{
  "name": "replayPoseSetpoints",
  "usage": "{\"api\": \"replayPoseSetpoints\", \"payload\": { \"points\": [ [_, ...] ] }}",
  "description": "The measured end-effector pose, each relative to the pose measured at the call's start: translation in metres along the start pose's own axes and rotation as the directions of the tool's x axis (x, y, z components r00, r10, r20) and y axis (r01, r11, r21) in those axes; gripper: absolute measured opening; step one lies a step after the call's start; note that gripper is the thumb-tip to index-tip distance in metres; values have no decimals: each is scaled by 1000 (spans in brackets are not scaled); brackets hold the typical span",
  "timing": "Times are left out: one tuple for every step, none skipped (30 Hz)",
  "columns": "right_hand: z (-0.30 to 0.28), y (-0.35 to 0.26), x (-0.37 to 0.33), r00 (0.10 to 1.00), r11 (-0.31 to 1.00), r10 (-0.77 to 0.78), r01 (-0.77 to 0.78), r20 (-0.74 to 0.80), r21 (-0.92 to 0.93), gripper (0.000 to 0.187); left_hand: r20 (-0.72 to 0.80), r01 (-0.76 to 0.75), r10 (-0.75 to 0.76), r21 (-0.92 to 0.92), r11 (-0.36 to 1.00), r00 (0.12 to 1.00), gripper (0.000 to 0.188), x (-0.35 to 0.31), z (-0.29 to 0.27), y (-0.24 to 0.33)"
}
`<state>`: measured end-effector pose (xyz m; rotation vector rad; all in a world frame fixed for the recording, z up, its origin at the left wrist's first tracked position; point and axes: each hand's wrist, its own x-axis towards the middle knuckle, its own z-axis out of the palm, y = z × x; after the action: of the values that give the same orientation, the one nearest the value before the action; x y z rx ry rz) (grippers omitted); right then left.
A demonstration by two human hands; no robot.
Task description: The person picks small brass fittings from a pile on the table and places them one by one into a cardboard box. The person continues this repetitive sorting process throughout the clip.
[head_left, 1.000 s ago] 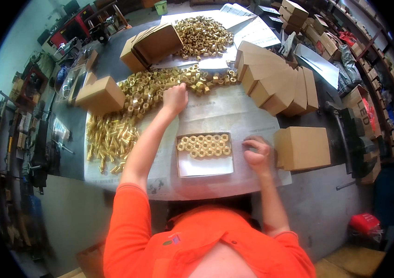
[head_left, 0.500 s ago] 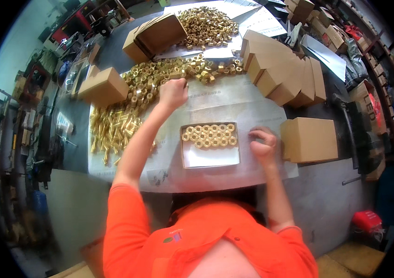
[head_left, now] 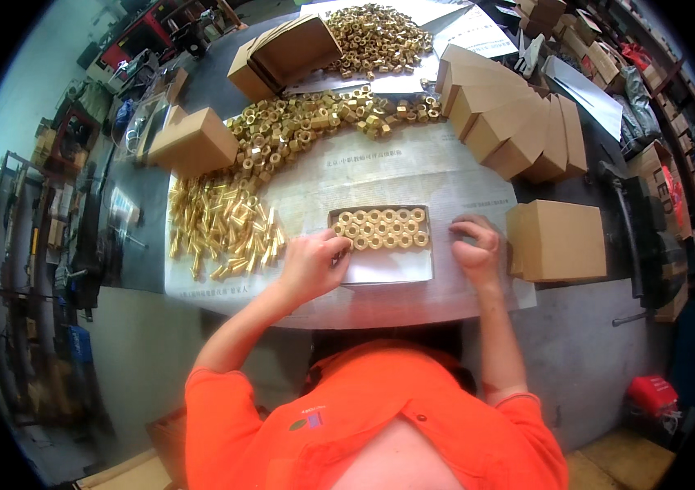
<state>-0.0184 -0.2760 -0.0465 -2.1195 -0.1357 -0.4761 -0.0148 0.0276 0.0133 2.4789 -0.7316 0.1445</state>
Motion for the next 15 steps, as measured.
{"api": "replayPoseSetpoints", "payload": {
  "points": [
    [0,0,0,1000,1000,-2,2,-2,-2,22,-7,-3,3,28,1000,1000,9,0,2,1],
    [1,0,-1,1000,1000,-2,2,-5,-2,22,-10,8,-7,33,999,1000,8,0,2,2],
    [1,0,-1,1000,1000,-2,2,-9,-3,22,-13,18,-17,37,999,1000,8,0,3,2],
    [0,0,0,1000,1000,5,-5,-4,-2,22,-16,28,-28,41,999,999,8,0,3,3],
    [0,-1,0,1000,1000,13,-13,3,0,22,-11,31,-30,44,999,999,8,-1,3,3],
    [0,-1,0,1000,1000,20,-20,10,1,22,-7,34,-33,47,998,999,8,-1,3,4],
    [0,-1,0,1000,1000,14,-14,8,-4,22,-3,36,-36,51,998,999,8,-1,3,4],
    [0,0,1,1000,1000,5,-5,7,-9,22,5,21,-22,47,999,1000,8,0,2,3],
    [0,0,1,1000,1000,-5,5,7,-15,22,12,7,-7,44,999,1000,8,1,1,1],
    [0,0,1,1000,1000,-3,3,9,-18,22,19,-8,8,40,999,1000,9,1,0,-1],
    [0,1,0,1000,1000,-1,2,11,-21,22,25,-20,19,41,999,999,9,2,0,-2],
    [0,1,0,1000,1000,0,0,13,-23,22,31,-32,31,41,999,999,9,2,0,-3],
    [0,0,1,1000,1000,-3,4,13,-23,22,37,-44,42,42,998,998,9,2,0,-4],
    [0,-1,0,1000,1000,-4,4,13,-24,22,55,-33,30,57,998,998,10,1,0,-4],
    [0,-1,1,1000,1000,-4,4,13,-25,22,73,-23,18,73,997,997,11,1,-1,-3]
  ]
}}
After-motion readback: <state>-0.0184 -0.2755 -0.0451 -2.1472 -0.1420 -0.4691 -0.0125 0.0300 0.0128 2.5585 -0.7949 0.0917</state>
